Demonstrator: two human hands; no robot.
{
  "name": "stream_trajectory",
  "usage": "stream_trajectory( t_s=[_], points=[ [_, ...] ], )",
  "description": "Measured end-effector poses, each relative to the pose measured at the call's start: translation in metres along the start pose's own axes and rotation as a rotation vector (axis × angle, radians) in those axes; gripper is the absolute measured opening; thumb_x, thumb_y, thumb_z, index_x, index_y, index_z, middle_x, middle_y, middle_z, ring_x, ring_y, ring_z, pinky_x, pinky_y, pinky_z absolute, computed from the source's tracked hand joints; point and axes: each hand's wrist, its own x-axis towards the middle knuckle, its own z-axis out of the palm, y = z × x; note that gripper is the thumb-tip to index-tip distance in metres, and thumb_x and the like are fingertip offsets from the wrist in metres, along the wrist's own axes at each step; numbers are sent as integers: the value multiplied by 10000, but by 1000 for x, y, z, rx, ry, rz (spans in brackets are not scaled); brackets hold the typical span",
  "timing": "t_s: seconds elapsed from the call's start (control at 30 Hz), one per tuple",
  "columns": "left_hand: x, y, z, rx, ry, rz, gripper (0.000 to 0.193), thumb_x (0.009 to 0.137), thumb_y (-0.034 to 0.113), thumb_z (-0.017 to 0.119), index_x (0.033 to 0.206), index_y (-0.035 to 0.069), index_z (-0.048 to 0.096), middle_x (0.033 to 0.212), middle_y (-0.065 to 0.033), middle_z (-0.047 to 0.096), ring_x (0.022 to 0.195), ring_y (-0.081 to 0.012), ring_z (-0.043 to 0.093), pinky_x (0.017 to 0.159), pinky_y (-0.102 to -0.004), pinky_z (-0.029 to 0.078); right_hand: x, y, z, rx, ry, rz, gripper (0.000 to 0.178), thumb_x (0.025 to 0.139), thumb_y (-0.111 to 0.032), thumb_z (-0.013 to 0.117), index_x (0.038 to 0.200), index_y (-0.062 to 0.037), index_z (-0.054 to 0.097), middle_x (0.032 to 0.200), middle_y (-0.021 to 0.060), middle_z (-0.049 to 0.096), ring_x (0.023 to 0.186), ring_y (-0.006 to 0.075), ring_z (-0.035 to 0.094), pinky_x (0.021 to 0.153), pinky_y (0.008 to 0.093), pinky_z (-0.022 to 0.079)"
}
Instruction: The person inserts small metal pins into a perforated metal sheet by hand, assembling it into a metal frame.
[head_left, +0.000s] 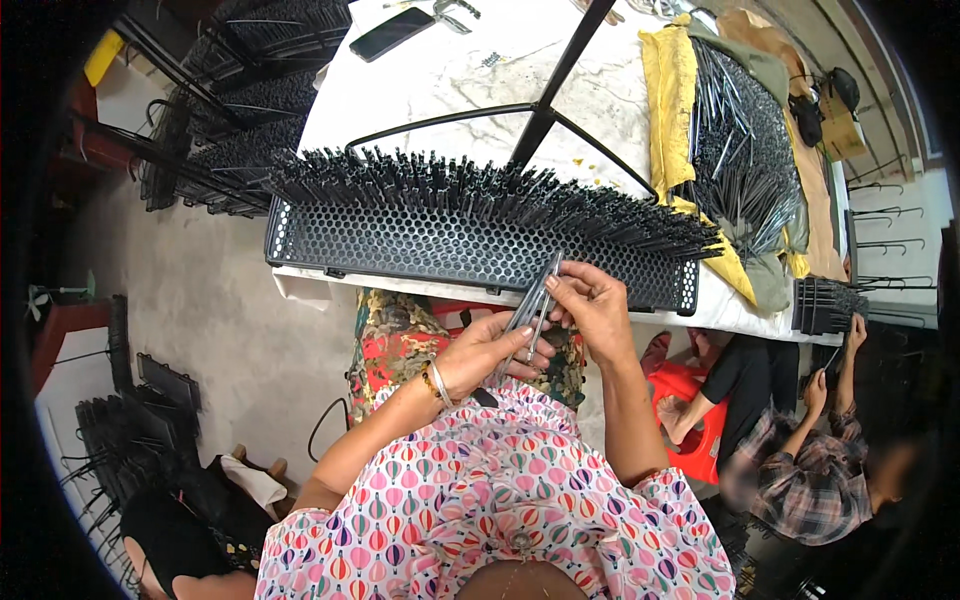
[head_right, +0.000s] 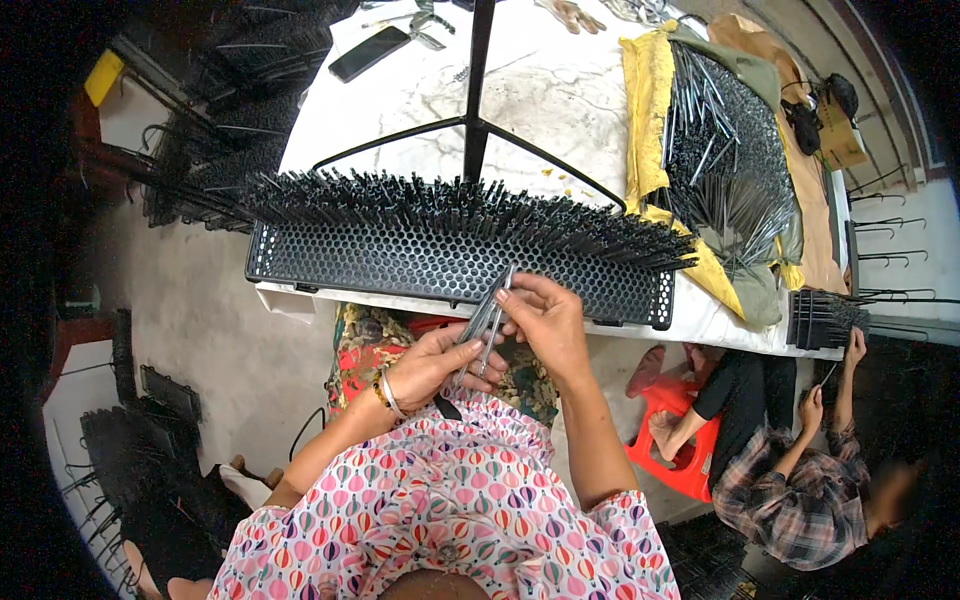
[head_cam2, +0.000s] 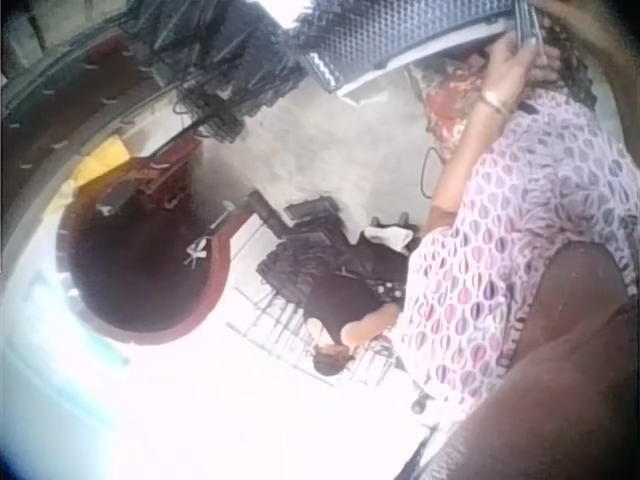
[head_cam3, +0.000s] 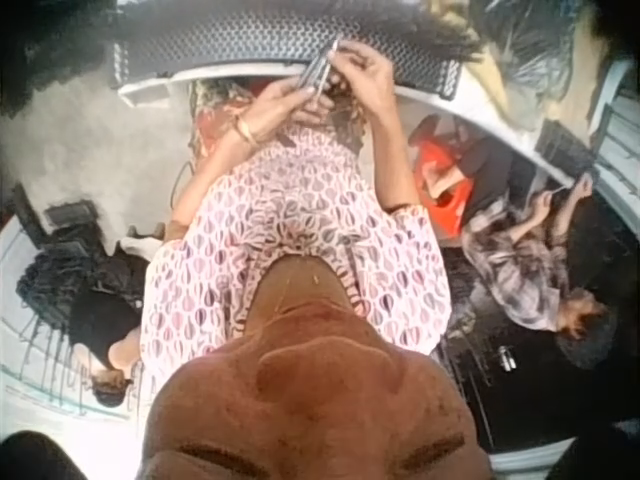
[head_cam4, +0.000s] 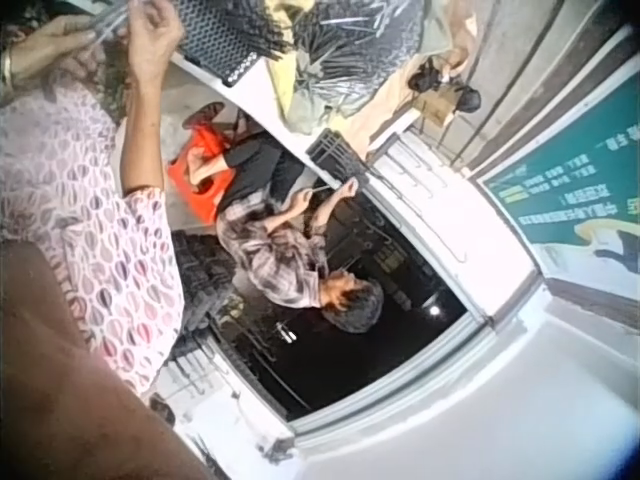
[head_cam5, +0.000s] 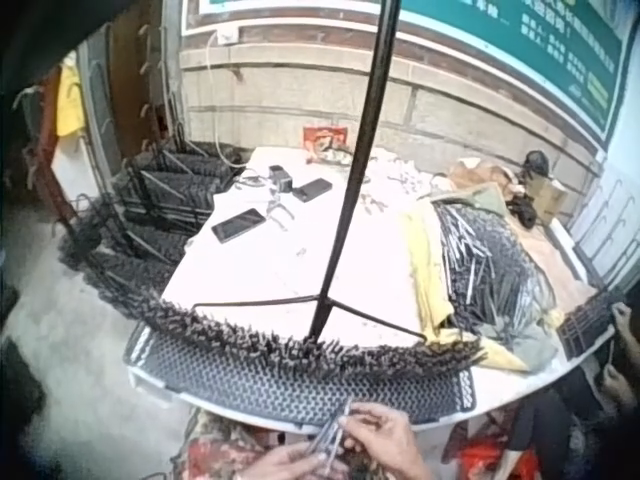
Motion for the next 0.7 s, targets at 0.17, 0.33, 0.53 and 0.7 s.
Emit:
stream_trajectory(
  t_s=[0.17,0.33,0.53,0.7],
  points=[
    [2,-2,-2,-127,32,-42,282,956,224,447,1155,31,498,978,-118,615,874,-192,624,760,-305,536,-6,-2,6,-174,3,-139,252,821,-103,650,1026,39,609,777,71,644,604,85,566,536,215,459],
    [7,-13,-10,-215,196,-12,249,944,207,473,1126,42,512,1031,-91,615,908,-172,615,738,-296,530,-36,1,-3,-773,-256,-937,290,683,-82,720,962,-48,647,976,98,620,870,226,602,709,327,473],
    [10,-14,-6,-307,84,-6,241,955,181,438,1106,3,498,1090,-170,602,991,-237,598,822,-334,504,-57,26,-3,-1152,-300,-1222,285,691,-135,634,975,-143,659,1107,34,590,984,175,554,898,325,374],
    [9,-10,-2,-344,73,-5,267,960,182,424,1133,-13,485,1088,-186,594,1001,-260,593,857,-354,498,-60,22,-1,-1011,-320,-1323,243,705,-98,601,940,-73,660,1081,65,606,923,183,580,782,320,453]
  ],
)
